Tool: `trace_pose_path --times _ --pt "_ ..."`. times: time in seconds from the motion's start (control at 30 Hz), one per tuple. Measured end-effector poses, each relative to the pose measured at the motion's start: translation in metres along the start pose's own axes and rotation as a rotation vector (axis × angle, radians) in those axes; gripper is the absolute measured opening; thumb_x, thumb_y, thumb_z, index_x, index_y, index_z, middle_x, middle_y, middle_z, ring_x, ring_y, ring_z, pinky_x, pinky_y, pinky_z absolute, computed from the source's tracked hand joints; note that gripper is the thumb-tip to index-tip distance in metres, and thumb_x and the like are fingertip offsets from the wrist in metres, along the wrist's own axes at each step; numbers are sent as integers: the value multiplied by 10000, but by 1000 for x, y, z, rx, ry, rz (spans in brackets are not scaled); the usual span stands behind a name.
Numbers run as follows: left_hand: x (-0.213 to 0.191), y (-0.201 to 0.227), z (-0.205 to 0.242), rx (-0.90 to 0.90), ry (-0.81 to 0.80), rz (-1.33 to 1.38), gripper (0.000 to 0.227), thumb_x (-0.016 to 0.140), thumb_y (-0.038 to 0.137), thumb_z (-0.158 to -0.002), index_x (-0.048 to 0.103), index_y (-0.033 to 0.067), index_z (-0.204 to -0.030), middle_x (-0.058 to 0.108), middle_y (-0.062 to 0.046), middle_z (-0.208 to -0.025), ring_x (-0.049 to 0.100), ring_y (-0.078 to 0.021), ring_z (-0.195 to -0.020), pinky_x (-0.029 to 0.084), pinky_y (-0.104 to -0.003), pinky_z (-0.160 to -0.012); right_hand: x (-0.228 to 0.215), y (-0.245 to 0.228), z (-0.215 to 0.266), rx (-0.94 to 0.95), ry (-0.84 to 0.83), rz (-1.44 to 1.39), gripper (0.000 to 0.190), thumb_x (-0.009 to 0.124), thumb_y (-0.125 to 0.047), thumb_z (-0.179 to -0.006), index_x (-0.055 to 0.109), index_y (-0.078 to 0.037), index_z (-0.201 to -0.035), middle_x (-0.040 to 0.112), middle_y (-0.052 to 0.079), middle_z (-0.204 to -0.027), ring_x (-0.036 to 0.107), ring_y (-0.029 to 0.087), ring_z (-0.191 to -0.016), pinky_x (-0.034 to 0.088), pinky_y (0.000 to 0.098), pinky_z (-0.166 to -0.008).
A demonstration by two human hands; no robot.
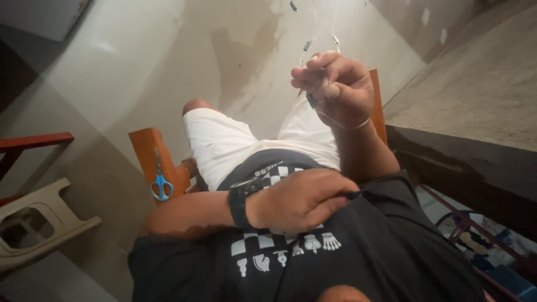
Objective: The person is tying a fishing knot using a blue knot-tying tool and scissors.
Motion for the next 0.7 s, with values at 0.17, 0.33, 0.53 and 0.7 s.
trace_pose_path --times 0.17,0.33,0.53,0.7 --pt "-21 13 14 195 243 -122 190 504 110 -922 488 71 -1108 602 -100 -988 619 -240 -875 510 -334 -813 -3 -2 3 -28 62 14 145 441 78 -858 542 18 -944 550 144 -1167 540 342 -1107 490 422 -967" --pt "-44 5 22 60 451 -147 295 604 131 -838 479 30 -1084 598 -107 -930 625 -190 -821 546 -271 -752 1 -6 -2 -41 28 45 100 478 26 -874 549 5 -941 553 123 -1169 547 306 -1109 492 383 -971" --pt "-59 -5 22 -117 543 -142 338 615 152 -826 439 93 -1109 597 -49 -819 625 -134 -746 559 -219 -687 2 -10 1 -57 57 119 84 489 18 -883 551 1 -939 555 112 -1155 556 301 -1095 504 378 -959" --pt "-54 -5 15 -108 470 -68 230 591 106 -825 419 69 -973 532 -37 -754 562 -113 -615 518 -204 -542 2 -14 1 -56 55 137 97 487 20 -876 561 -6 -934 564 97 -1150 565 278 -1084 506 355 -961"
Point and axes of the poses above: each hand's wrist, its own z-axis away from the middle knuckle, its own x-axis out of the palm, y = z × x, the point moved 7 cm from there along -z, towards the middle knuckle
